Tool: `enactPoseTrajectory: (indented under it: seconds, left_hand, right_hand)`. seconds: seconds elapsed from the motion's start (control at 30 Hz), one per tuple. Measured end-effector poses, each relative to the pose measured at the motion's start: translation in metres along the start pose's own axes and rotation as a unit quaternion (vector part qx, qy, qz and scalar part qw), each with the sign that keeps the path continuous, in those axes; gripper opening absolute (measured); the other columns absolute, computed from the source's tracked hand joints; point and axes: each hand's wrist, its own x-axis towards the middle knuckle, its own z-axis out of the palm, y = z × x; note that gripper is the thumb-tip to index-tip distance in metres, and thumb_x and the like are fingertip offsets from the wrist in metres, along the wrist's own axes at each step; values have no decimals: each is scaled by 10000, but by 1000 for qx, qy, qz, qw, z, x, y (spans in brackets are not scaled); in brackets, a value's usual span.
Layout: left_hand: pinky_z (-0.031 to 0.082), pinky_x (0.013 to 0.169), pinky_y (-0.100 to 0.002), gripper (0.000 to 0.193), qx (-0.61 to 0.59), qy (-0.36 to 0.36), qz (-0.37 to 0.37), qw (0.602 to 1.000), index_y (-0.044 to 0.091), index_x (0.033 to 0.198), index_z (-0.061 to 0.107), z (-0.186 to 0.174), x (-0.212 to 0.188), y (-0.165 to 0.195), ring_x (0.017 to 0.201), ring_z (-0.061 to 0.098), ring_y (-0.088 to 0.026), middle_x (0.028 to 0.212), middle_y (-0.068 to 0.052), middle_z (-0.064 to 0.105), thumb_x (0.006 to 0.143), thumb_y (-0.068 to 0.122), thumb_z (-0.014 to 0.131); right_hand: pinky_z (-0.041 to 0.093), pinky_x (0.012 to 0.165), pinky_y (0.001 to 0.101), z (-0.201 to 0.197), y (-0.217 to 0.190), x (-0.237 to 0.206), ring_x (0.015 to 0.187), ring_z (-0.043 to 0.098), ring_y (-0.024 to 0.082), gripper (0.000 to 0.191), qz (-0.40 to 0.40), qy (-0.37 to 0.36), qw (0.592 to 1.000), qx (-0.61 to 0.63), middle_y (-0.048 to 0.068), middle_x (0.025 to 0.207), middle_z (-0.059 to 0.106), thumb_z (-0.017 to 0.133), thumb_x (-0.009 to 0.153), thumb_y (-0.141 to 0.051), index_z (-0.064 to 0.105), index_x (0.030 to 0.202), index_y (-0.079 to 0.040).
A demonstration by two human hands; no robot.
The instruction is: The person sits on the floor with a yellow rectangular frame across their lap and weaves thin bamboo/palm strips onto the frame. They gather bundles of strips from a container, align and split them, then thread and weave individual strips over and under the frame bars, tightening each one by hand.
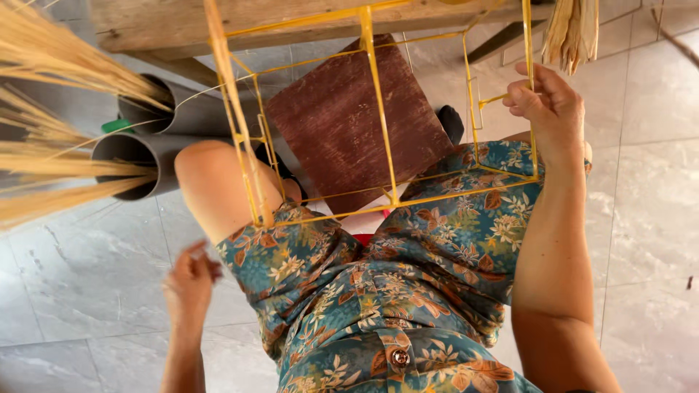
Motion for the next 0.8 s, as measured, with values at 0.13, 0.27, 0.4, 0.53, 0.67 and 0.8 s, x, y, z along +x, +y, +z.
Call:
enactPoseTrajectory:
  seconds: [0.13, 0.27, 0.4, 0.53, 0.67, 0.8]
  left_hand:
    - [595, 824, -279, 245, -119, 110, 236, 958, 6, 1312, 651, 10, -35, 78, 881, 692, -134, 988, -97, 716, 1130, 139, 553]
    - [564, 951, -291, 334, -141, 9, 288, 947, -12, 1357, 631, 57, -65, 130, 1110, 698, -160, 1217, -87, 724, 1132, 204, 510]
    - [528, 857, -289, 445, -148, -28, 235, 960, 19, 1357, 625, 78, -77, 147, 936, 717, -161, 944, -96, 713, 1103, 341, 451]
    - [458, 1011, -281, 478, -247, -134, 223, 933, 27, 1381, 600, 70, -83, 141, 1057, 675, -136, 1048, -83, 778, 1067, 364, 472]
    - [456, 1054, -314, 461, -305, -172, 170, 921, -27, 1299, 654, 68, -80, 128, 1091, 684, -164, 1051, -126, 778, 1057, 349, 542]
    - [453, 1052, -320, 432, -386, -194, 170, 886, -20, 1312, 639, 73, -76, 110, 1102, 662, -152, 1083, -111, 764, 1012, 289, 609]
  right_hand:
    - [561, 815, 216, 6, 4, -24, 947, 689, 73, 383, -39, 66, 995, -66, 6, 1098, 711, 728, 999, -76, 642, 1371, -39]
    - [533, 837, 220, 3, 16, -30, 938, 618, 62, 397, -116, 84, 977, -155, 22, 1116, 706, 782, 997, -51, 690, 1383, -27]
    - [558, 791, 227, -4, 28, -32, 860, 640, 54, 433, -100, 97, 980, -145, 16, 980, 698, 797, 938, -77, 704, 1360, -57]
    - [532, 722, 243, -7, 27, -48, 795, 686, 90, 426, -85, 113, 966, -215, 48, 900, 737, 772, 949, -102, 697, 1368, -88]
    - [537, 711, 241, -4, 17, -63, 789, 706, 94, 423, -79, 118, 972, -186, 53, 892, 739, 752, 958, -118, 683, 1375, -100]
    - [538, 706, 248, -3, 11, -70, 769, 705, 102, 382, -72, 120, 974, -177, 71, 866, 725, 742, 957, -109, 711, 1337, -89]
